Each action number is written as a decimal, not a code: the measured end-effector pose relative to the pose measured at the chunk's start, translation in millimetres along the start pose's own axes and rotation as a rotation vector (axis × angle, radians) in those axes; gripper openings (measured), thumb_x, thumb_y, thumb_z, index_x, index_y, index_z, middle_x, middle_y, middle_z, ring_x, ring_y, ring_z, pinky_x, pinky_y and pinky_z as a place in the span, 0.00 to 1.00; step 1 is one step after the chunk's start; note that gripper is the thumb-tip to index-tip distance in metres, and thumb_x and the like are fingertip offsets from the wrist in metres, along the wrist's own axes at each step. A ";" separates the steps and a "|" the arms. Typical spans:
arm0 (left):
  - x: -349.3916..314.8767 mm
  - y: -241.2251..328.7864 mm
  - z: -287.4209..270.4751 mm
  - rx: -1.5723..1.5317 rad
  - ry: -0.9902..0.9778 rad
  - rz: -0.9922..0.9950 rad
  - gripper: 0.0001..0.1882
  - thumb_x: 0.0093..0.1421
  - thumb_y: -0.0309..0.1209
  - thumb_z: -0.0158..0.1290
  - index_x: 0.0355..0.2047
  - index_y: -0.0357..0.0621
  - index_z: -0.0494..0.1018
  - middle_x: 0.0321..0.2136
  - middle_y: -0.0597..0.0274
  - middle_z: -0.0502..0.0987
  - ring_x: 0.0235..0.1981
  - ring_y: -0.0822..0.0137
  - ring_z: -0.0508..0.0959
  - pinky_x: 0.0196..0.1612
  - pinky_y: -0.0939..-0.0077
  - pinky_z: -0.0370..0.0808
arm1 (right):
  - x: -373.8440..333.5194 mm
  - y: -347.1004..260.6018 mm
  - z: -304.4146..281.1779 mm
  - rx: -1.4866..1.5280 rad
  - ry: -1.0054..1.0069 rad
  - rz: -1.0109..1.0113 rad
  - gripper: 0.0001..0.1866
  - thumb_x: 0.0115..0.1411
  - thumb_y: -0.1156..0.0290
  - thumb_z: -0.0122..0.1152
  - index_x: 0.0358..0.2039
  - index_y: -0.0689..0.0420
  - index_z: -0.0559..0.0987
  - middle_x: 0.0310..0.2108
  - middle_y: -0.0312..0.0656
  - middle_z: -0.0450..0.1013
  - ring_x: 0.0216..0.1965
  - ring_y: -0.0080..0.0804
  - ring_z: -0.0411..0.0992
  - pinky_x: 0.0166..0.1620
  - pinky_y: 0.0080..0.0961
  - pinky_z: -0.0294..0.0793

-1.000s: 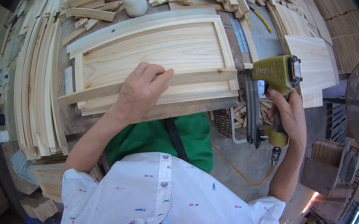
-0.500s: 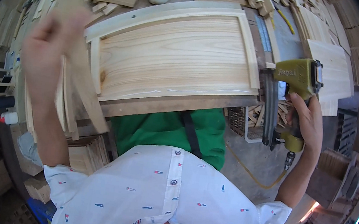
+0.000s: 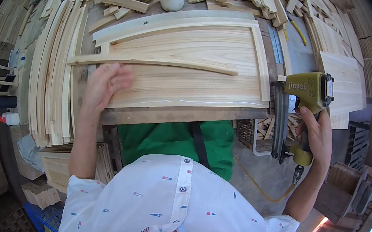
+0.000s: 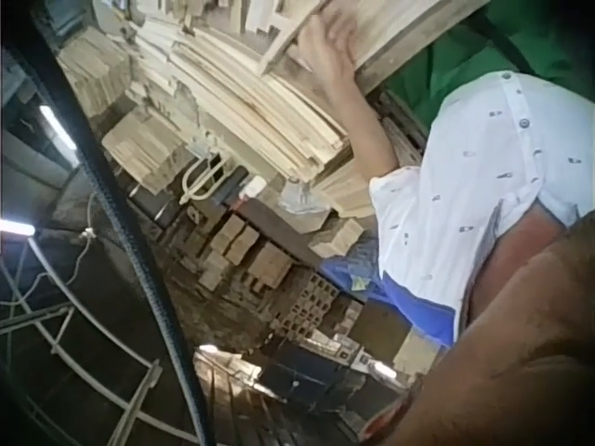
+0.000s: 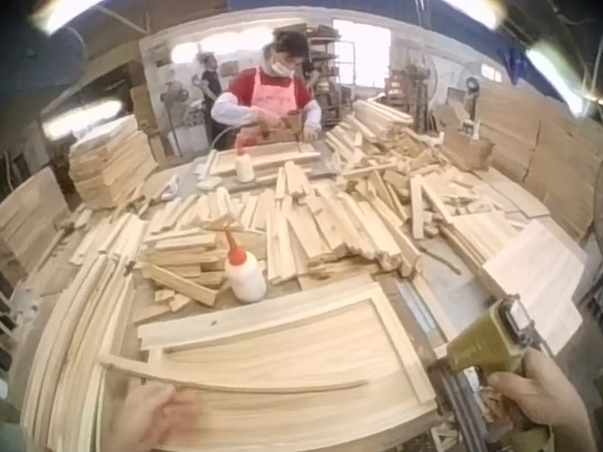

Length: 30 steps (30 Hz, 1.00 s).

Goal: Assemble wooden trays using wood glue and a pneumatic nailer.

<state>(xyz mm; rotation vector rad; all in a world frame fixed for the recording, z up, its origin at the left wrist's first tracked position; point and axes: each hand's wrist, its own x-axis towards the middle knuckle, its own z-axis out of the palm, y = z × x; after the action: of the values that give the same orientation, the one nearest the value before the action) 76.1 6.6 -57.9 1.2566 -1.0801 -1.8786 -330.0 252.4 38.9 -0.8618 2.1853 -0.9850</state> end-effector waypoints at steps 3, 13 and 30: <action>-26.4 16.5 20.7 0.537 -0.010 -0.007 0.10 0.65 0.31 0.50 0.41 0.37 0.75 0.31 0.57 0.81 0.30 0.71 0.80 0.32 0.78 0.78 | -1.3 -4.3 0.0 0.014 0.002 -0.011 0.13 0.63 0.66 0.58 0.40 0.64 0.72 0.26 0.37 0.71 0.18 0.19 0.68 0.21 0.19 0.67; 39.1 -14.1 108.9 1.142 -0.328 1.143 0.15 0.50 0.25 0.61 0.41 0.41 0.78 0.37 0.58 0.77 0.41 0.55 0.74 0.48 0.65 0.71 | -2.2 -9.7 0.6 -0.059 -0.001 0.010 0.14 0.62 0.65 0.58 0.39 0.64 0.72 0.22 0.37 0.70 0.18 0.21 0.68 0.21 0.21 0.67; -27.8 -71.6 164.1 1.074 -0.472 1.181 0.16 0.48 0.25 0.60 0.39 0.37 0.78 0.31 0.59 0.71 0.34 0.61 0.70 0.37 0.69 0.72 | 0.8 -4.7 -4.4 -0.081 -0.023 0.026 0.16 0.62 0.63 0.57 0.38 0.65 0.72 0.22 0.38 0.72 0.19 0.21 0.71 0.24 0.23 0.69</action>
<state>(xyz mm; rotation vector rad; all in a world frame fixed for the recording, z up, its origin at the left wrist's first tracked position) -71.6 110.2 -74.7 0.2854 -2.5074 -0.5928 -332.2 251.2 44.9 -0.8752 2.2250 -0.8750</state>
